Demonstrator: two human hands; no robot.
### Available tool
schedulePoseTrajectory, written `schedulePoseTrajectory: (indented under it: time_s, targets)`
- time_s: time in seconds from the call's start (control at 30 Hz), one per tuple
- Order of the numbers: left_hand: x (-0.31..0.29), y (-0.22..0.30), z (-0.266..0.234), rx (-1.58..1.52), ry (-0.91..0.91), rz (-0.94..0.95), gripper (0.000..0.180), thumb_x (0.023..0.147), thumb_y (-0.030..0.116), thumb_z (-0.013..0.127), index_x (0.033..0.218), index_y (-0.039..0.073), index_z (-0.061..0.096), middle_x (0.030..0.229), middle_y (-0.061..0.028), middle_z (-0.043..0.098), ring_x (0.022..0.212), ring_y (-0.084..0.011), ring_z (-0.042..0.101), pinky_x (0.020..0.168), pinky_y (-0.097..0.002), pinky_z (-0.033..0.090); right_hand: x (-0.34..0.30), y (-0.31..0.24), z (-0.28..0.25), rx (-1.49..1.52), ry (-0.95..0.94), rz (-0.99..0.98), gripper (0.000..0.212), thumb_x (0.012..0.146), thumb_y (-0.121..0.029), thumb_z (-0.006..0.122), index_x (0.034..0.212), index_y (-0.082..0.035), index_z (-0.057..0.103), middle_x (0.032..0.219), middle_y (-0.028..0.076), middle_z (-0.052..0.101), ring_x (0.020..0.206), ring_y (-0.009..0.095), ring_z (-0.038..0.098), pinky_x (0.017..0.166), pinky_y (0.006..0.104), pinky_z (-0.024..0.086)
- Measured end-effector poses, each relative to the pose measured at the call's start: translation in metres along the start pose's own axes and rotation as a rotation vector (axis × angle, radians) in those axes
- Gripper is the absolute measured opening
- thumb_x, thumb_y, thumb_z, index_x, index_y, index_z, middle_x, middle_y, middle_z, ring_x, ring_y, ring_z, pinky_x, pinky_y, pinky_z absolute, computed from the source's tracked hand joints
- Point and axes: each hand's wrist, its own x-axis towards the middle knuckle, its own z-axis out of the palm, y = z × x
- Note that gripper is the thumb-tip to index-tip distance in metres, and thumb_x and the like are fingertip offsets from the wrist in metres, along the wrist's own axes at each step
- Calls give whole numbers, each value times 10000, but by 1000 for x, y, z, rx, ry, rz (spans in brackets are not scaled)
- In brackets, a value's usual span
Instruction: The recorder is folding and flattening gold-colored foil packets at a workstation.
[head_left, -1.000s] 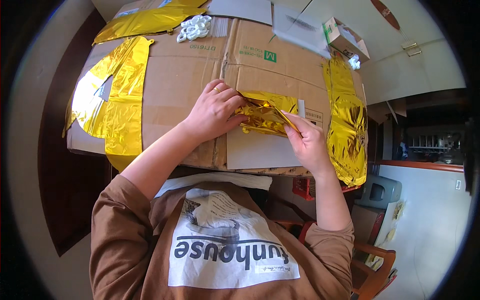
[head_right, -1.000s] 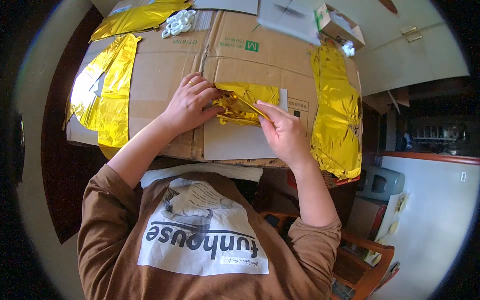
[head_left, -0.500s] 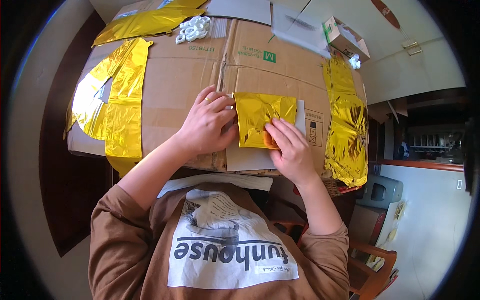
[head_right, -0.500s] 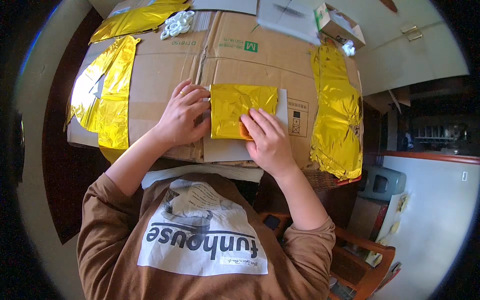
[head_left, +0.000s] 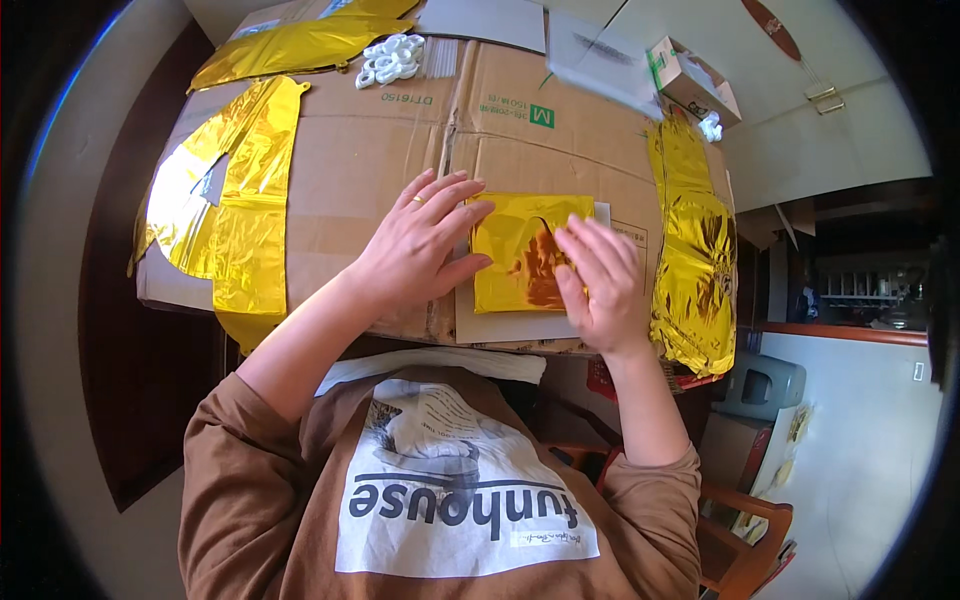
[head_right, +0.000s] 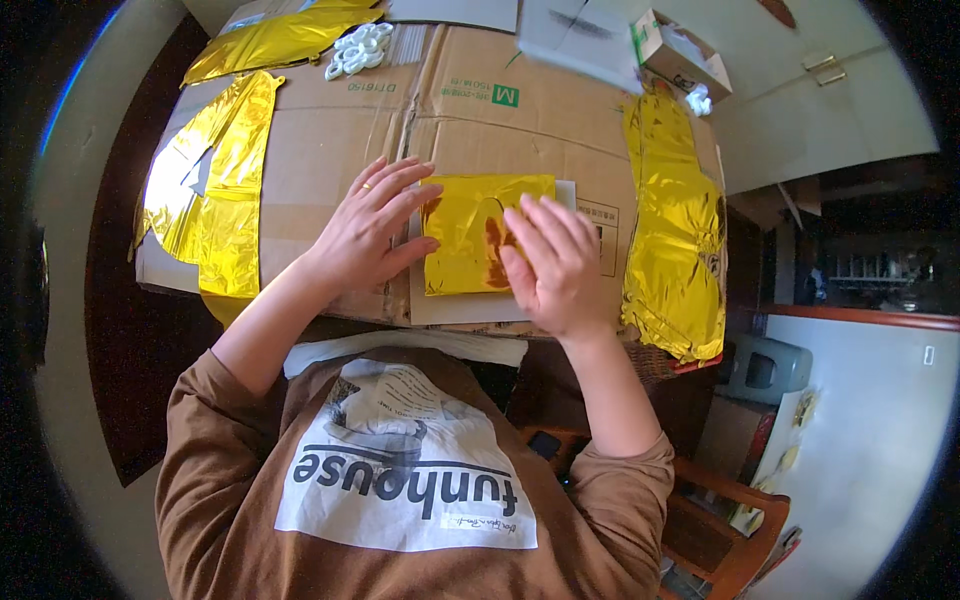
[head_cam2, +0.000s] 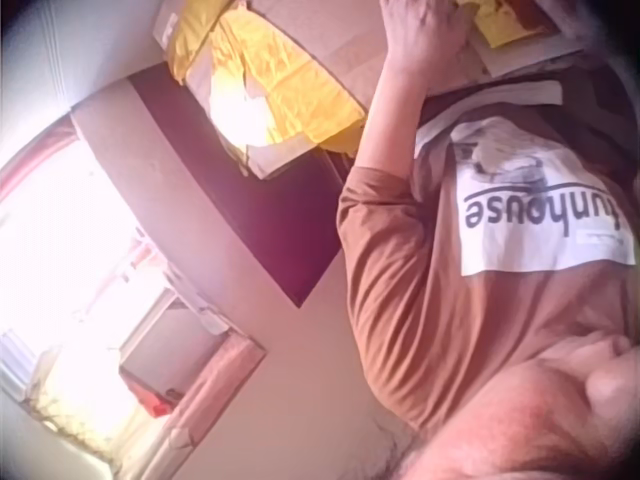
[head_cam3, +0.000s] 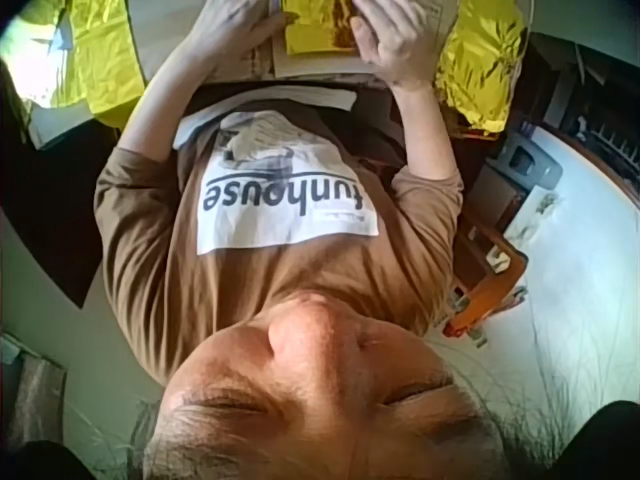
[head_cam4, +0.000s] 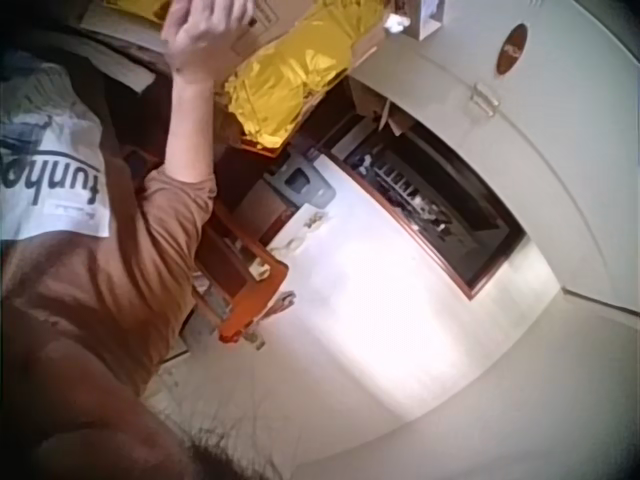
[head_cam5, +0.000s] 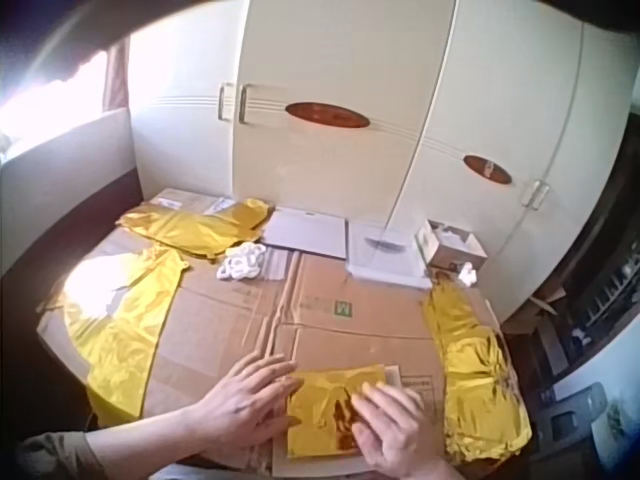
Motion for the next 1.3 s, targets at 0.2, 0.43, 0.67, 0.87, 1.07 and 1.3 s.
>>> schedulePoseTrajectory:
  time_s: [0.2, 0.43, 0.67, 0.87, 1.07, 1.3]
  targets:
    - [-6, -14, 10, -12, -160, 12, 598, 896, 334, 729, 1386, 42, 549, 1454, -169, 526, 1397, -341, 466, 1192, -528, 310, 8, 25, 24, 17, -289, 156, 674, 1032, -416, 537, 1531, 6, 373, 1614, 266, 309, 1499, 420, 295, 1243, 524, 189]
    - [-1, -3, 8, 22, -162, 7, 661, 882, 405, 730, 1377, 12, 540, 1416, -176, 537, 1360, -351, 485, 1192, -516, 314, 4, 38, 24, 153, -169, 144, 554, 1025, -302, 561, 1488, -18, 454, 1532, 248, 451, 1439, 397, 411, 1211, 509, 280]
    - [20, 16, 3, 75, -246, -19, 764, 844, 475, 748, 1391, -7, 521, 1435, -202, 508, 1376, -396, 449, 1200, -515, 300, 4, 63, 14, 693, -38, 421, 420, 953, -48, 590, 1372, -41, 594, 1402, 189, 606, 1298, 332, 591, 1159, 451, 408]
    - [11, 15, 24, 20, -224, 39, 841, 858, 527, 720, 1445, -22, 472, 1504, -225, 460, 1410, -404, 419, 1202, -507, 298, 1, 55, 2, 379, -84, 252, 390, 937, -37, 601, 1325, -69, 636, 1372, 131, 642, 1279, 289, 607, 1184, 491, 372]
    - [-2, 26, 23, -11, -280, 75, 867, 874, 534, 703, 1472, -37, 440, 1509, -231, 459, 1436, -386, 409, 1217, -505, 281, -19, 34, -8, 195, -74, 175, 350, 928, -30, 603, 1270, -75, 664, 1316, 117, 666, 1231, 306, 625, 1158, 521, 389]
    - [-3, 19, 25, -60, -324, 110, 897, 879, 545, 695, 1500, -35, 407, 1522, -227, 449, 1472, -374, 370, 1237, -507, 247, -55, 19, 0, 138, 57, 278, 399, 905, 6, 591, 1301, -28, 628, 1306, 164, 659, 1219, 328, 628, 1122, 528, 421]
